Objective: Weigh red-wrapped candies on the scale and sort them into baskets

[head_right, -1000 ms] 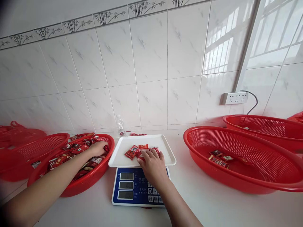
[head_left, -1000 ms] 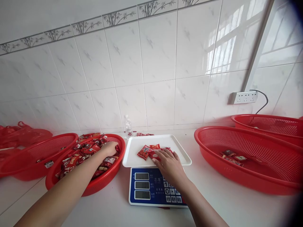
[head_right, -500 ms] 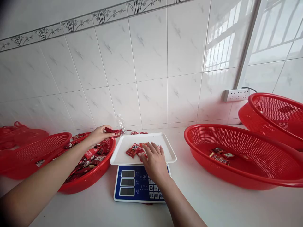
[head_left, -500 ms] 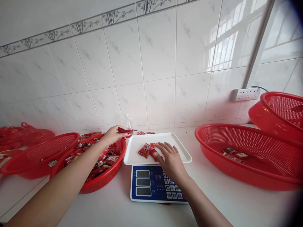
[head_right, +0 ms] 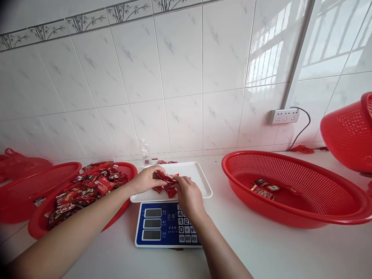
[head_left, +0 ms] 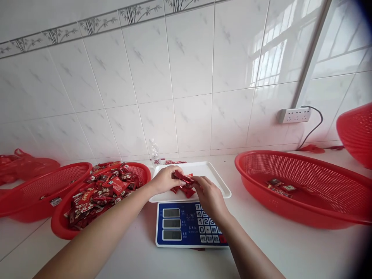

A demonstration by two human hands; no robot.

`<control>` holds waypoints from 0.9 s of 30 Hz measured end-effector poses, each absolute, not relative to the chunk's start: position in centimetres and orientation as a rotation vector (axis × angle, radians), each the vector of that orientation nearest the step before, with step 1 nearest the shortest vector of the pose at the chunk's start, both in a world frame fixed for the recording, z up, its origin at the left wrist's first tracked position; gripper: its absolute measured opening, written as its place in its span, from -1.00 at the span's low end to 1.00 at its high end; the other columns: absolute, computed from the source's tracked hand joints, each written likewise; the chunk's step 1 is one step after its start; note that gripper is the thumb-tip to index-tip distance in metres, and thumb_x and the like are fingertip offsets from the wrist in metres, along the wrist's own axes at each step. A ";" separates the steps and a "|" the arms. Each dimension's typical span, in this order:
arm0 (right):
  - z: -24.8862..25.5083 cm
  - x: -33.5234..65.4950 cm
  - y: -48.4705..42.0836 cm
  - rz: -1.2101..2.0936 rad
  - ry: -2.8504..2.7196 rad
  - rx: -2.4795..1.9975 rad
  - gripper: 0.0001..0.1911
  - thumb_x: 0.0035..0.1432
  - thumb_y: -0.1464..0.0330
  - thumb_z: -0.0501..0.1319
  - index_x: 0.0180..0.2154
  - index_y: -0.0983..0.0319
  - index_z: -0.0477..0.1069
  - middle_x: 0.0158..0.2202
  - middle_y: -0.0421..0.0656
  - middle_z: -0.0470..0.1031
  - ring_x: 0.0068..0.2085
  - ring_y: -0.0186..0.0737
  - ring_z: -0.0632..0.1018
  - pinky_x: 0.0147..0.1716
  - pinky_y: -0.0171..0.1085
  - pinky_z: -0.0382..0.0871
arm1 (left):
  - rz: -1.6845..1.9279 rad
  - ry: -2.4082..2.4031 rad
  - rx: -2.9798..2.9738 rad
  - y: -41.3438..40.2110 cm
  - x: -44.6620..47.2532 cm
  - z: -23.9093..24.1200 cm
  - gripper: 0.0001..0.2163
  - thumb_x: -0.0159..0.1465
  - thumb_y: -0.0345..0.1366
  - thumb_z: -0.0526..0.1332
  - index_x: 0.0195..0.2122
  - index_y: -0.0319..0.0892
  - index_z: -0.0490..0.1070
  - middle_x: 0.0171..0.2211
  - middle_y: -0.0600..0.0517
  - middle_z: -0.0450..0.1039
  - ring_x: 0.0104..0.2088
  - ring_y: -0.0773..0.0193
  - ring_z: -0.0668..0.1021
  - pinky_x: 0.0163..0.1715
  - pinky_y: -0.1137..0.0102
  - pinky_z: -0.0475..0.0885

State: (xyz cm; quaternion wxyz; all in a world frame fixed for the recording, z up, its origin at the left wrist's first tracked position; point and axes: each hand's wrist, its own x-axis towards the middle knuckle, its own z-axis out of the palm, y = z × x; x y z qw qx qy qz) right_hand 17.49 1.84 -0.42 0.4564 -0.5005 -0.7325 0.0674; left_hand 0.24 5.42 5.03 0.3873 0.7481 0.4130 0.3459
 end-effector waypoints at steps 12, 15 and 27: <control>0.0 18.2 2.1 0.187 -1.607 -1.349 -0.73 0.22 0.30 -0.05 -0.18 0.18 0.38 -0.24 -0.14 0.54 -0.27 -0.21 0.54 -0.36 -0.28 0.37 | 1.254 1.155 1.655 5.9 -1.2 5.3 -0.72 -0.02 -0.20 0.36 -0.33 -0.19 0.38 -0.51 0.12 0.42 -0.51 0.37 0.47 -0.47 0.45 0.36; -0.3 18.5 2.5 0.150 -1.653 -1.401 -0.76 0.20 0.27 0.01 -0.21 0.16 0.41 -0.37 -0.16 0.55 -0.35 -0.16 0.53 -0.44 -0.25 0.33 | 1.449 1.119 1.486 5.2 -1.3 5.4 -0.67 -0.02 -0.16 0.37 -0.29 -0.19 0.37 -0.46 0.09 0.44 -0.48 0.36 0.51 -0.44 0.46 0.38; -1.4 17.8 2.8 -0.103 -1.806 -1.280 -0.78 0.20 0.33 0.08 -0.25 0.15 0.49 -0.18 -0.06 0.49 -0.12 -0.03 0.47 -0.19 -0.05 0.39 | 1.947 0.933 1.458 1.8 -0.9 0.2 -0.78 0.14 -0.26 0.29 -0.19 -0.15 0.36 -0.23 0.01 0.44 -0.22 0.27 0.55 -0.20 0.39 0.47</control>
